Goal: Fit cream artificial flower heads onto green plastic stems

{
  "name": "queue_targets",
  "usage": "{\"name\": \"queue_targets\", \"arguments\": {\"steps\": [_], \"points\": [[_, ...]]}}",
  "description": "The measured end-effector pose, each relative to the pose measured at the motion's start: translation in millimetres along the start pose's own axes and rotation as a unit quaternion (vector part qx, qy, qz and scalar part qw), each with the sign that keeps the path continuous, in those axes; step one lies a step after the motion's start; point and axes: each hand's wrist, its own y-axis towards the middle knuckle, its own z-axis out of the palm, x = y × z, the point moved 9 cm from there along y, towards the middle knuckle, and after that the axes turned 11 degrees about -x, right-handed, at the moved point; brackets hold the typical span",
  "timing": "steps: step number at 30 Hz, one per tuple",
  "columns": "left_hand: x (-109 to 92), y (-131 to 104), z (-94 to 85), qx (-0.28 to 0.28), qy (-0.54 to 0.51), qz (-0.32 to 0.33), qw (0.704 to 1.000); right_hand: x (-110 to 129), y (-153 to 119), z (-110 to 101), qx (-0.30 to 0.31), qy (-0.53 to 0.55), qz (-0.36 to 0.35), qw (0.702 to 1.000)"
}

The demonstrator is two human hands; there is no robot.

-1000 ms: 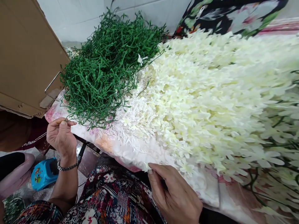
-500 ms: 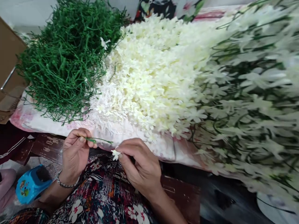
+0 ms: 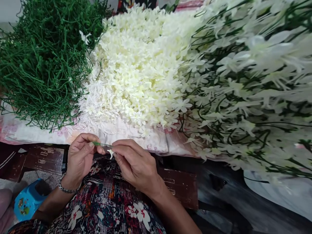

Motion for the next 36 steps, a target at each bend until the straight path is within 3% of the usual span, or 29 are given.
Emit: {"name": "queue_targets", "arguments": {"steps": [3, 7, 12, 18, 25, 32, 36], "points": [[-12.5, -1.4, -2.3, -0.003, 0.103, 0.081, 0.991, -1.0, -0.6, -1.9, 0.016, -0.013, -0.001, 1.0], [-34.3, -7.7, 5.2, 0.0, 0.239, 0.198, 0.951, -3.2, -3.5, -1.5, 0.031, -0.018, 0.011, 0.999], [-43.1, -13.1, 18.1, 0.029, 0.267, 0.254, 0.929, -2.7, -7.4, 4.9, 0.05, -0.025, 0.01, 0.998], [-32.2, -9.4, 20.0, 0.046, 0.21, 0.244, 0.946, -5.6, -10.6, 12.8, 0.062, -0.017, 0.018, 0.998], [-22.3, -6.6, 19.6, 0.062, 0.243, 0.238, 0.938, -6.0, -2.5, -11.3, -0.029, 0.006, 0.045, 0.999], [-11.9, -8.9, 29.7, 0.136, 0.226, 0.205, 0.943, 1.7, 5.2, -7.8, -0.004, 0.024, 0.036, 0.999], [-12.4, -11.0, 35.3, 0.171, 0.238, 0.218, 0.931, 2.4, 5.4, -5.9, 0.018, 0.004, 0.031, 0.999]]}}
